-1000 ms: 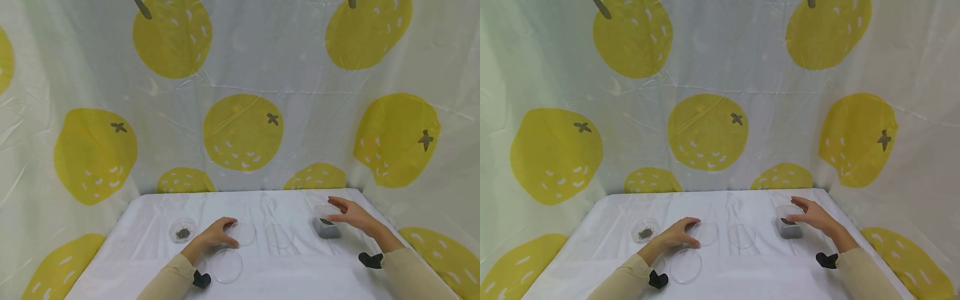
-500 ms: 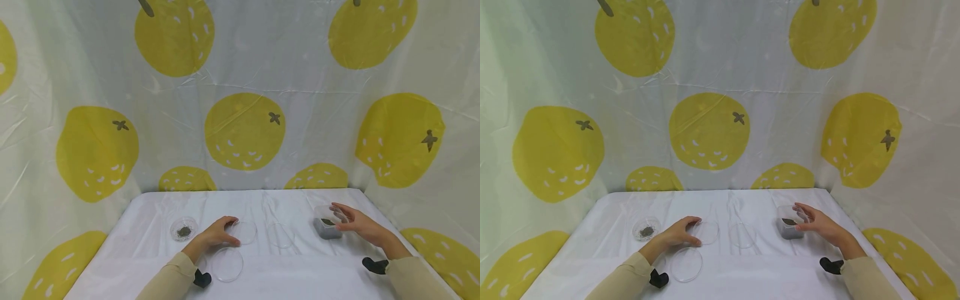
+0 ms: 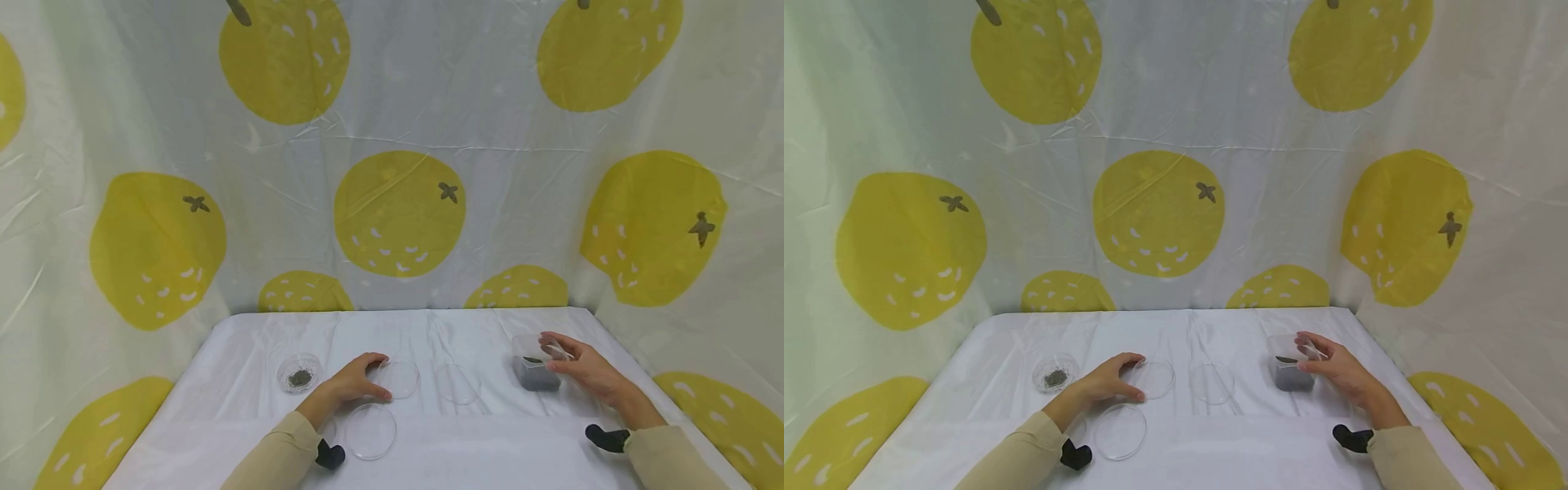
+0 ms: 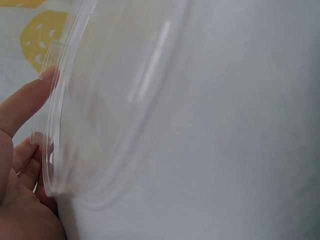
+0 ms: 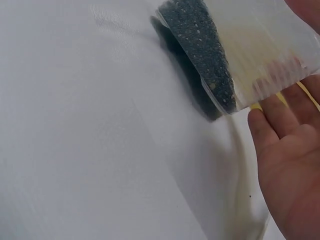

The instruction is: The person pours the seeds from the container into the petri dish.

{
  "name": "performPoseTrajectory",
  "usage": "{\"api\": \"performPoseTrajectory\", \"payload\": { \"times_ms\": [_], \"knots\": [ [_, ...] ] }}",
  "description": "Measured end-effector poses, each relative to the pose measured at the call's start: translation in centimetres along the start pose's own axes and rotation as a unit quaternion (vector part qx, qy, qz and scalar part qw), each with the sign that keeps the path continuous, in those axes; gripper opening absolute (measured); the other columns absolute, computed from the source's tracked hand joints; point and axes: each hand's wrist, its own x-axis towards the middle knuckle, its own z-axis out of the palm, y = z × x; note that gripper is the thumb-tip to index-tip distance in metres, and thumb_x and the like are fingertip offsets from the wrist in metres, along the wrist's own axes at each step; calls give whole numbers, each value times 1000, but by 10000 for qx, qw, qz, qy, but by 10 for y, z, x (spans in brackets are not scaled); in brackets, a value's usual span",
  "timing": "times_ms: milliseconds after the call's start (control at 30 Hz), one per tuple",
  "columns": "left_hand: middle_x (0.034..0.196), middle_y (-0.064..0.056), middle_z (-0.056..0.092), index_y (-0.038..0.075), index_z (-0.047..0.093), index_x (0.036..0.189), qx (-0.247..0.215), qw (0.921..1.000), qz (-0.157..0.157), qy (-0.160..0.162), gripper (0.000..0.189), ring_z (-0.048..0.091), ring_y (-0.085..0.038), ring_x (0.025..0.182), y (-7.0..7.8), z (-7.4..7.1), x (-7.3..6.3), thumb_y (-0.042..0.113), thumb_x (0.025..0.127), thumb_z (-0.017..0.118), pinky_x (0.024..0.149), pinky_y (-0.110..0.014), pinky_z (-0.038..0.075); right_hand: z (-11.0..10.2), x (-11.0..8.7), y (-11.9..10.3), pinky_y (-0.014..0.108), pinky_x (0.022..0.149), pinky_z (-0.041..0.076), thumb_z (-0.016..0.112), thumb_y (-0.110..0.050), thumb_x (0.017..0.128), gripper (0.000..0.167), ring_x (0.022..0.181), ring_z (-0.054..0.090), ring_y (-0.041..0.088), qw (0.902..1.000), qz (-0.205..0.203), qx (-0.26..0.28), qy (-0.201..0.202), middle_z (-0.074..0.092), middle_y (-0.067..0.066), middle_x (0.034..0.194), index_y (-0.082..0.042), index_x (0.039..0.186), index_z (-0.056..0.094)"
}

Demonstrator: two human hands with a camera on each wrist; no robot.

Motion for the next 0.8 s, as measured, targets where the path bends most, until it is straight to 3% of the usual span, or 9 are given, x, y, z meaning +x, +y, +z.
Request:
{"api": "performPoseTrajectory", "payload": {
  "times_ms": [133,267,333,467,567,667,733,800],
  "knots": [
    [144,-13,55,7,57,144,-74,10000,7,-30,80,40,-39,142,-1,0,0,15,74,95,118,-58,27,6,4,-7,11,94,42,70,-8,98,72,124,48,-9,9989,89,-368,279,39,27,157,8,156,30],
    [145,-13,55,7,57,144,-102,9999,-22,-10,80,40,-38,143,-1,0,0,16,74,95,118,-57,27,13,11,-16,10,92,41,73,-14,97,75,127,44,-7,9968,170,-644,449,35,32,158,5,157,32],
    [145,-13,55,7,57,144,-106,9999,-49,3,81,40,-38,143,0,-1,0,17,74,95,118,-57,27,18,15,-22,10,92,41,74,-16,97,76,132,42,0,9961,222,-687,515,36,31,158,3,158,33],
    [145,-13,55,7,57,144,-120,9999,-81,12,81,40,-38,143,0,0,-1,17,74,95,118,-57,27,27,23,-33,13,93,43,76,-16,95,77,141,42,28,9953,191,-756,572,40,30,156,3,157,35],
    [144,-13,55,6,57,144,-137,9999,-58,34,80,40,-39,142,-1,1,-2,15,74,95,118,-57,27,34,29,-39,31,106,44,77,-17,94,77,143,37,42,9944,154,-856,597,44,28,154,4,156,36],
    [145,-13,55,7,58,144,-99,9999,-39,50,80,41,-38,142,-2,2,-2,16,74,95,118,-57,27,39,34,-43,45,112,39,78,-19,94,77,145,34,43,9930,180,-978,639,46,25,153,3,156,38],
    [145,-13,55,7,58,144,-56,10000,-27,56,80,41,-38,142,-2,2,-1,17,74,95,118,-57,27,42,38,-45,41,110,42,79,-19,93,77,144,36,43,9933,159,-942,653,47,26,152,3,155,39],
    [145,-14,55,7,58,144,6,10000,2,54,80,41,-38,142,-2,2,0,17,74,95,118,-57,28,46,42,-47,26,103,45,80,-19,92,78,143,38,43,9935,132,-903,677,47,27,152,4,154,40]
  ]
}}
